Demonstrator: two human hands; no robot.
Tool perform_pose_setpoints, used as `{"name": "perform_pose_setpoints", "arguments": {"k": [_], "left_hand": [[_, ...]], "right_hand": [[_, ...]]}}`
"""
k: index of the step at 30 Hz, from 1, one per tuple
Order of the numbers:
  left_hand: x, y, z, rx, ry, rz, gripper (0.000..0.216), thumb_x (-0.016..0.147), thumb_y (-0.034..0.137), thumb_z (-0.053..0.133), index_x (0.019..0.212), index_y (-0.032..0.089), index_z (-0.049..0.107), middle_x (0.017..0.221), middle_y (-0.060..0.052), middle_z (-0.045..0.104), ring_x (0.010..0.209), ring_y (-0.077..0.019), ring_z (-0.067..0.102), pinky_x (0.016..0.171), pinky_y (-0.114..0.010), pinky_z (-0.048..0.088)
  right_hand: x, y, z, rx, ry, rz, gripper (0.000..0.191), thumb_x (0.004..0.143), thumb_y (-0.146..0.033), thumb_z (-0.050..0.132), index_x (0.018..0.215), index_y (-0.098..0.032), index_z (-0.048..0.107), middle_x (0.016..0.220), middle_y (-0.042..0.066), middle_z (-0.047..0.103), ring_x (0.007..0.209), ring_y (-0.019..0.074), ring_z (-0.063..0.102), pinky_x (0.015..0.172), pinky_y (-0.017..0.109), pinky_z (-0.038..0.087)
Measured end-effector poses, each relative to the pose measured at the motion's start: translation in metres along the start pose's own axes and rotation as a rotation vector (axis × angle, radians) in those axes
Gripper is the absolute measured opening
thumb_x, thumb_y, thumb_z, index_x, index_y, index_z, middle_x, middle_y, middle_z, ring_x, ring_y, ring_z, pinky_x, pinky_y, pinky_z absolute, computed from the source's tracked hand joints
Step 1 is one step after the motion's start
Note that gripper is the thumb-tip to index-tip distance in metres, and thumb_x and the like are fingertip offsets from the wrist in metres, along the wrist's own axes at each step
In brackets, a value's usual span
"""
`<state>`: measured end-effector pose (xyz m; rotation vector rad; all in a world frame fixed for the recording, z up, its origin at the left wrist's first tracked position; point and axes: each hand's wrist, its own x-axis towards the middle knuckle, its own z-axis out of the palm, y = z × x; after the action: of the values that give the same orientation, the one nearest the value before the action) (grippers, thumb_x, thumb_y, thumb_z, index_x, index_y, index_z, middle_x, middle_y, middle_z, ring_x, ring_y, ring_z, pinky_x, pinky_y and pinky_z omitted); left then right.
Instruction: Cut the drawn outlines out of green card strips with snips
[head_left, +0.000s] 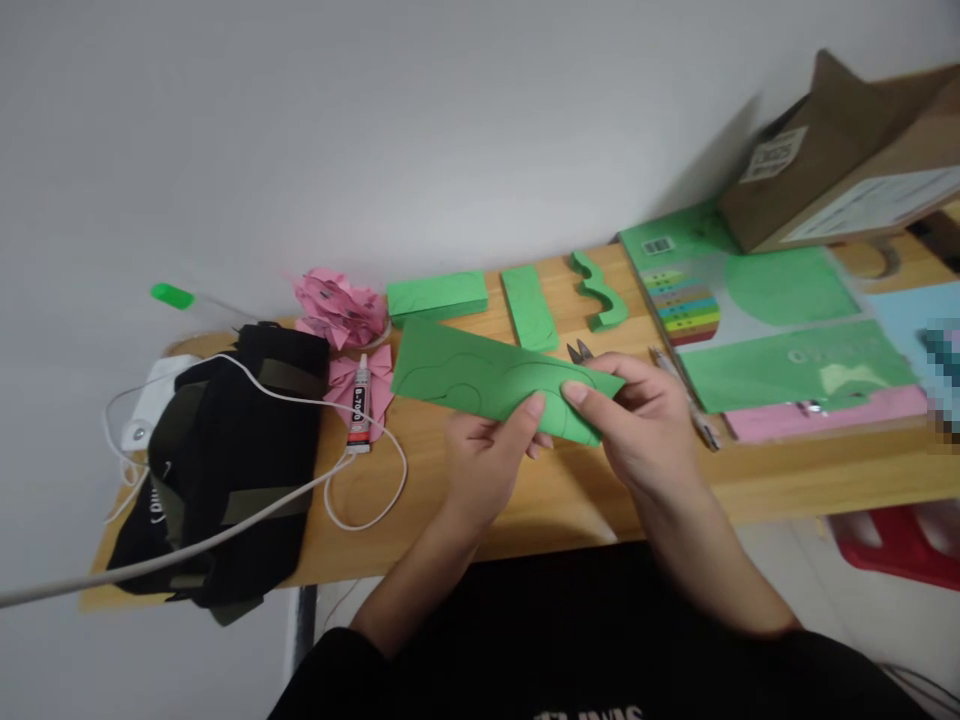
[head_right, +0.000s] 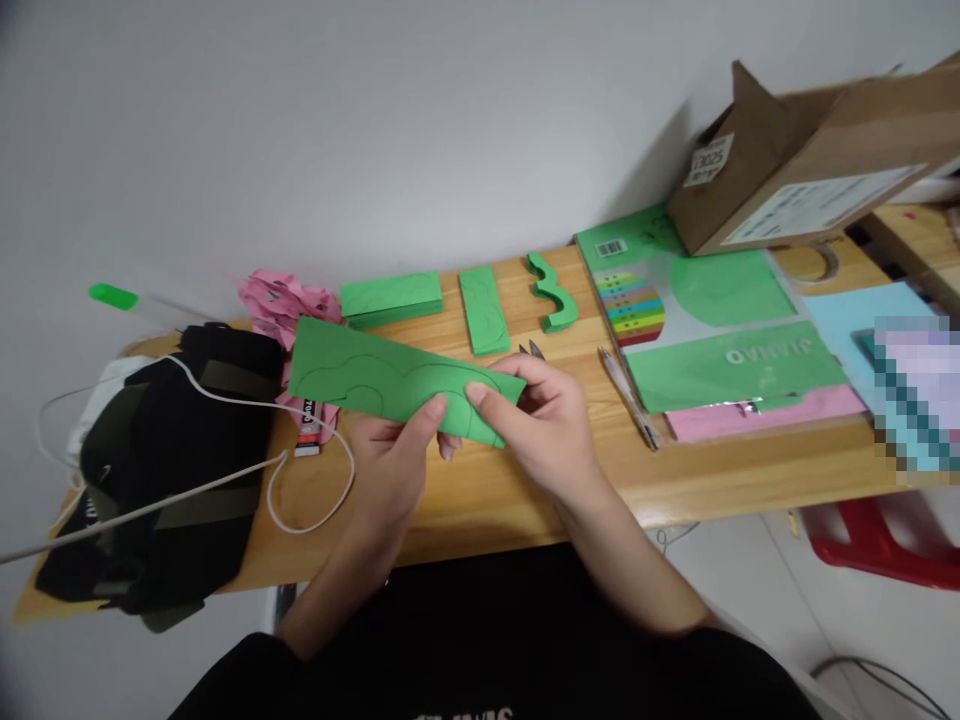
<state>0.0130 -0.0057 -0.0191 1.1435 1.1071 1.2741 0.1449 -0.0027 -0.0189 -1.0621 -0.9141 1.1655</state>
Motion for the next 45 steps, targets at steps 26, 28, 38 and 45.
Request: {"name": "perform_pose_setpoints", "arguments": {"k": [26, 28, 38, 45], "left_hand": [[0.023, -0.004, -0.008, -0.22, 0.233, -0.115, 0.036, 0.07, 0.037, 0.078, 0.045, 0.017, 0.062, 0.043, 0.0, 0.061, 0.036, -0.0071, 0.049, 0.039, -0.02, 0.039], [0.025, -0.005, -0.008, -0.237, 0.255, -0.111, 0.035, 0.069, 0.037, 0.079, 0.045, 0.017, 0.062, 0.042, 0.0, 0.06, 0.036, -0.0072, 0.049, 0.04, -0.02, 0.04], [0.051, 0.02, -0.016, -0.199, 0.167, 0.049, 0.034, 0.078, 0.032, 0.072, 0.048, 0.018, 0.063, 0.046, -0.001, 0.062, 0.042, -0.0093, 0.053, 0.045, -0.022, 0.043], [0.082, 0.067, -0.003, -0.425, 0.353, 0.29, 0.026, 0.068, 0.025, 0.075, 0.047, 0.016, 0.061, 0.042, 0.002, 0.058, 0.037, -0.008, 0.051, 0.037, -0.02, 0.034]], "right_hand": [[0.035, 0.01, -0.059, -1.201, -0.109, 0.074, 0.017, 0.081, -0.033, 0.061, 0.085, -0.017, 0.065, 0.079, 0.01, 0.071, 0.073, 0.0258, 0.065, 0.069, 0.037, 0.05], [0.033, 0.016, -0.062, -1.293, -0.159, 0.109, 0.019, 0.076, -0.026, 0.064, 0.092, -0.014, 0.066, 0.089, 0.015, 0.071, 0.088, 0.032, 0.065, 0.08, 0.043, 0.049], [0.018, 0.035, -0.06, -1.339, -0.132, 0.228, 0.017, 0.073, -0.005, 0.047, 0.085, -0.013, 0.056, 0.088, 0.023, 0.065, 0.081, 0.0335, 0.062, 0.072, 0.042, 0.043], [0.028, -0.006, -0.039, -0.837, -0.262, 0.083, 0.016, 0.09, -0.033, 0.039, 0.08, -0.023, 0.046, 0.064, -0.003, 0.047, 0.052, 0.0147, 0.046, 0.048, 0.025, 0.036]]}}
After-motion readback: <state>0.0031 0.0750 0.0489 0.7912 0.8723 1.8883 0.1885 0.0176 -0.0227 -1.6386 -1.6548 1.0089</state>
